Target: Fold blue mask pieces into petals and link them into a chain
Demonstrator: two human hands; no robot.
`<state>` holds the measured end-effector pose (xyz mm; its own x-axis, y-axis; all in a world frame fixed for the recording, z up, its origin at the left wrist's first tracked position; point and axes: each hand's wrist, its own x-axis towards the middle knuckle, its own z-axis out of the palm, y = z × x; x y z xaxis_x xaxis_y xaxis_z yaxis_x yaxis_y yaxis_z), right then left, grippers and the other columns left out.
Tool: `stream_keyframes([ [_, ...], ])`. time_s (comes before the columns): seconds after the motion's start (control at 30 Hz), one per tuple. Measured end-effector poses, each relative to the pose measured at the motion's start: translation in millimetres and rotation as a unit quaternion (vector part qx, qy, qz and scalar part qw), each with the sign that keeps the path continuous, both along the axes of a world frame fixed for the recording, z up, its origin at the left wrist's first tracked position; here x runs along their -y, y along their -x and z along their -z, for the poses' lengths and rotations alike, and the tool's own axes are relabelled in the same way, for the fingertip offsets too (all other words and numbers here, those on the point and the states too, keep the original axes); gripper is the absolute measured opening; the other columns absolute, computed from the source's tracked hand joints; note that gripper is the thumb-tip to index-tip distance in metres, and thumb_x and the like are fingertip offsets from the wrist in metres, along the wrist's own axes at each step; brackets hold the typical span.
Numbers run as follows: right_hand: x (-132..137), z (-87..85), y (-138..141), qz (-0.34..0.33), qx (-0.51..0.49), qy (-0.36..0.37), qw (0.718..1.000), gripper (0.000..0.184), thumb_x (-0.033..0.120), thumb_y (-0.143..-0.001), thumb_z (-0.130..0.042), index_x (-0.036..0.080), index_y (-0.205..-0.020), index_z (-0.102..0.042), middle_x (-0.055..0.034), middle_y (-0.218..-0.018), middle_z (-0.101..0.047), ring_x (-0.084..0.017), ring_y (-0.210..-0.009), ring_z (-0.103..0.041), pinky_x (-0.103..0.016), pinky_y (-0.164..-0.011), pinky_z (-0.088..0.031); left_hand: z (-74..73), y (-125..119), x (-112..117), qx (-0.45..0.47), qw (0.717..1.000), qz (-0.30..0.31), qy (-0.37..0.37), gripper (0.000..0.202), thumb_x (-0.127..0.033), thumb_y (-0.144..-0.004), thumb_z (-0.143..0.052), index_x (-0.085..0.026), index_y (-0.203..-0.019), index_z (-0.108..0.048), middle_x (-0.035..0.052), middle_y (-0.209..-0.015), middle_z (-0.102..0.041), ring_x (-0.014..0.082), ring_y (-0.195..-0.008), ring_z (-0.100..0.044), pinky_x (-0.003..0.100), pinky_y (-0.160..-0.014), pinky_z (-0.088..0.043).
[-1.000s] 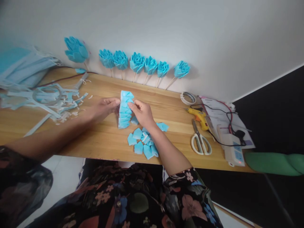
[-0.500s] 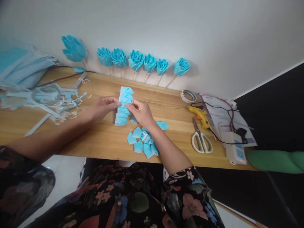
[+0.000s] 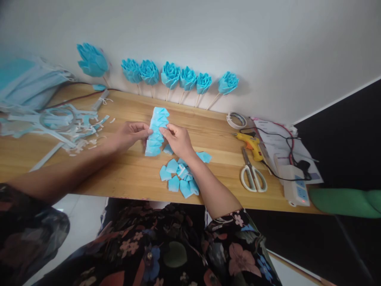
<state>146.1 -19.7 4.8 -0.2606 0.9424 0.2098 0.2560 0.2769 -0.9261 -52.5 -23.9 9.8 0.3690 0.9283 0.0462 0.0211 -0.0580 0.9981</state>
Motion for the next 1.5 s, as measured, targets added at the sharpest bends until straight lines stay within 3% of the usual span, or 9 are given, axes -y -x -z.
stream_keyframes([
  [0.2, 0.0, 0.1, 0.4, -0.048, -0.039, 0.041, 0.997, 0.046, 0.063, -0.087, -0.055, 0.02, -0.07, -0.058, 0.0001, -0.071, -0.057, -0.014, -0.071, -0.053, -0.027, -0.069, -0.044, -2.9, -1.2, 0.5, 0.019, 0.999, -0.045, -0.019, 0.036, -0.047, -0.078, -0.074, -0.015, -0.068, -0.062, -0.0004, -0.058, -0.062, 0.0098, -0.051, -0.055, 0.023, -0.053, -0.046],
  [0.37, 0.8, 2.4, 2.1, -0.012, -0.002, 0.056, 0.998, 0.043, 0.062, -0.078, -0.066, 0.02, -0.071, -0.059, 0.0012, -0.067, -0.056, -0.014, -0.07, -0.053, -0.026, -0.063, -0.043, -3.3, -2.8, 1.3, 0.012, 1.0, -0.014, -0.006, 0.042, -0.054, -0.083, -0.067, -0.014, -0.068, -0.062, 0.0019, -0.059, -0.064, 0.0115, -0.054, -0.059, 0.023, -0.055, -0.049],
  [0.63, -1.1, 4.7, 0.9, 0.005, 0.01, 0.041, 0.999, 0.042, 0.058, -0.082, -0.062, 0.02, -0.066, -0.054, 0.0019, -0.063, -0.052, -0.013, -0.066, -0.05, -0.026, -0.061, -0.042, 1.6, -0.5, -1.8, -0.006, 1.0, -0.006, -0.013, 0.038, -0.049, -0.077, -0.074, -0.014, -0.068, -0.062, -0.0005, -0.056, -0.063, 0.0093, -0.051, -0.056, 0.021, -0.054, -0.046],
  [0.87, -2.3, 1.5, -2.7, -0.067, -0.041, 0.067, 0.995, 0.043, 0.062, -0.085, -0.058, 0.02, -0.075, -0.062, -0.0002, -0.074, -0.06, -0.013, -0.072, -0.056, -0.027, -0.071, -0.047, 1.0, 1.4, -2.8, 0.016, 0.999, -0.04, -0.027, 0.039, -0.05, -0.079, -0.073, -0.015, -0.067, -0.061, -0.0004, -0.056, -0.062, 0.0091, -0.051, -0.057, 0.021, -0.054, -0.046],
  [1.13, -0.1, 1.4, -1.4, -0.019, -0.012, 0.056, 0.998, 0.038, 0.055, -0.081, -0.065, 0.02, -0.069, -0.056, 0.0037, -0.063, -0.052, -0.01, -0.059, -0.045, -0.025, -0.057, -0.039, -1.4, -1.4, -1.2, 0.017, 1.0, -0.011, 0.012, 0.049, -0.061, -0.083, -0.064, -0.014, -0.07, -0.064, 0.0036, -0.06, -0.065, 0.0113, -0.054, -0.059, 0.022, -0.053, -0.047],
  [1.27, 0.9, -1.9, -1.8, -0.025, -0.011, 0.024, 0.999, 0.034, 0.05, -0.085, -0.061, 0.02, -0.07, -0.056, 0.004, -0.063, -0.051, -0.01, -0.058, -0.043, -0.025, -0.057, -0.035, 0.5, -0.3, -2.7, -0.011, 1.0, -0.002, 0.008, 0.037, -0.049, -0.076, -0.075, -0.015, -0.068, -0.063, 0.0011, -0.059, -0.064, 0.0083, -0.05, -0.053, 0.02, -0.05, -0.043],
  [1.4, 0.2, -3.9, -2.7, -0.024, 0.01, -0.008, 1.0, 0.039, 0.049, -0.088, -0.058, 0.02, -0.065, -0.049, 0.0046, -0.061, -0.042, -0.01, -0.06, -0.039, -0.026, -0.059, -0.034, 1.4, 1.1, -3.8, 0.005, 1.0, -0.003, 0.005, 0.03, -0.042, -0.077, -0.073, -0.015, -0.068, -0.063, 0.0008, -0.06, -0.065, 0.008, -0.05, -0.053, 0.02, -0.05, -0.042],
  [1.5, -0.3, -3.7, -3.0, -0.031, -0.01, 0.015, 0.999, 0.042, 0.055, -0.089, -0.055, 0.02, -0.066, -0.052, 0.0023, -0.066, -0.049, -0.012, -0.065, -0.046, -0.026, -0.066, -0.04, 3.1, 2.1, -5.3, 0.014, 1.0, -0.021, -0.003, 0.029, -0.041, -0.078, -0.072, -0.015, -0.069, -0.064, 0.0005, -0.059, -0.064, 0.0079, -0.049, -0.053, 0.02, -0.05, -0.042],
])
